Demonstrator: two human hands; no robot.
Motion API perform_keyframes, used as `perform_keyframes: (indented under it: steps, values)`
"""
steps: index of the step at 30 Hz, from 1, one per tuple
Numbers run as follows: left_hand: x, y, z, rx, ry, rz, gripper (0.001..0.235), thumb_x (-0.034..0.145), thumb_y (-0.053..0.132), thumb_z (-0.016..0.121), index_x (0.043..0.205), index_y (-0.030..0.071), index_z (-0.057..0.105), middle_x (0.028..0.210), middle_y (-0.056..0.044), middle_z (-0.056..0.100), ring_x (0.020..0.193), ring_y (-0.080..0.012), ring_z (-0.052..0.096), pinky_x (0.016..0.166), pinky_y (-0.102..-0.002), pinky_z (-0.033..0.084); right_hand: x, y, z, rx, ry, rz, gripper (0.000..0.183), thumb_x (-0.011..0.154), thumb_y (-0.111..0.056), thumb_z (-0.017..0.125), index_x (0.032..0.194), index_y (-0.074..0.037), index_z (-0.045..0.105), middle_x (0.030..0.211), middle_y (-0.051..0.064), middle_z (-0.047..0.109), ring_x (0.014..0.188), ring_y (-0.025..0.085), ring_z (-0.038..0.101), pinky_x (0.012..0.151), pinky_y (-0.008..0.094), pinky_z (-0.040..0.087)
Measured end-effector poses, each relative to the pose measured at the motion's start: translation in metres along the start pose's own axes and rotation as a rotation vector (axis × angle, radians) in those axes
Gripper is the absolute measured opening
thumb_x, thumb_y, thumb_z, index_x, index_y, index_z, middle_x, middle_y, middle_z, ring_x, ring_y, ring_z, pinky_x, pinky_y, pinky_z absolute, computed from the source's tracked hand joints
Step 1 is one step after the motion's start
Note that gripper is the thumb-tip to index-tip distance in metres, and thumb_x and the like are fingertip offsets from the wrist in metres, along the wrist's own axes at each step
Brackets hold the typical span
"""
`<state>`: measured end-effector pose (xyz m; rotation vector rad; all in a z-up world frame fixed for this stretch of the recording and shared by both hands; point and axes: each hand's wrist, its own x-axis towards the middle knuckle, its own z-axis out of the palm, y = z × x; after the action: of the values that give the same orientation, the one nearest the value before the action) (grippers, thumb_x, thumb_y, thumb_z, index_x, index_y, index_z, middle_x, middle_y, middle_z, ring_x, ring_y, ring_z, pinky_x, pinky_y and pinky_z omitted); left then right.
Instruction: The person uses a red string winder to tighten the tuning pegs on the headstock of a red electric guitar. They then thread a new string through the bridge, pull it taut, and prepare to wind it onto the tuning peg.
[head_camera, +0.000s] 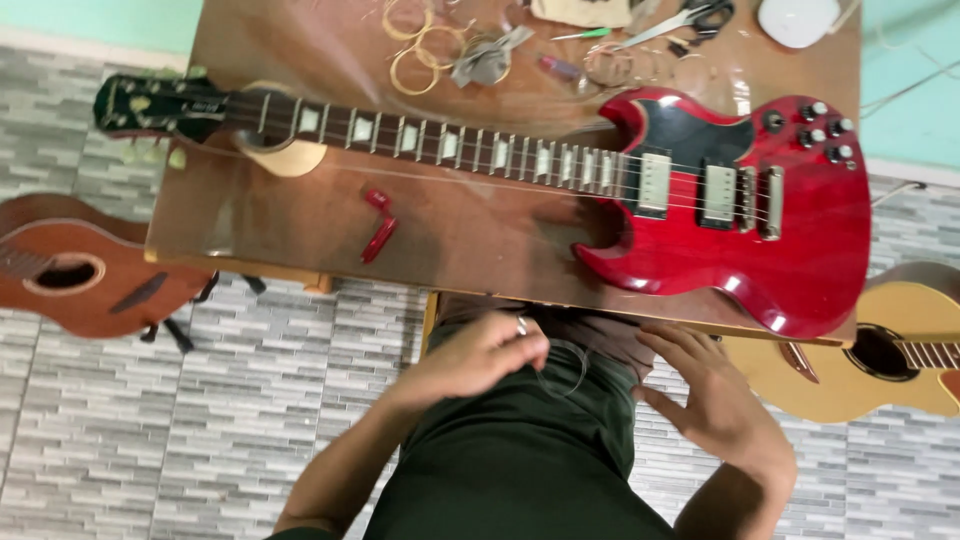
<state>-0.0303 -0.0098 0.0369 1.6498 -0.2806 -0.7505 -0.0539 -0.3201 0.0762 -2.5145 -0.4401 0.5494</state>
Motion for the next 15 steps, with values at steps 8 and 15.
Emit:
perform_keyframes:
  steps: [8, 15]
  values:
    - [0.018, 0.014, 0.036, 0.011, -0.134, 0.122, 0.034, 0.106, 0.034, 0.047, 0.083, 0.014, 0.064, 0.073, 0.004, 0.057, 0.064, -0.0085, 0.044, 0.064, -0.029, 0.035, 0.024, -0.040, 0.029, 0.339, 0.191, -0.251, 0.013, 0.099, -0.008, 0.059, 0.103, -0.005, 0.071, 0.089, 0.005, 0.070, 0.067, 0.018, 0.071, 0.063, 0.030, 0.056]
    - [0.026, -0.066, -0.011, -1.305, -0.050, 0.162, 0.015, 0.107, 0.024, 0.052, 0.096, 0.015, 0.048, 0.066, 0.010, 0.023, 0.048, -0.0037, 0.023, 0.048, -0.023, 0.024, 0.040, -0.027, 0.045, 0.860, 0.469, -0.202, 0.013, 0.097, -0.008, 0.068, 0.087, -0.002, 0.075, 0.071, 0.011, 0.071, 0.069, 0.014, 0.058, 0.065, 0.036, 0.055]
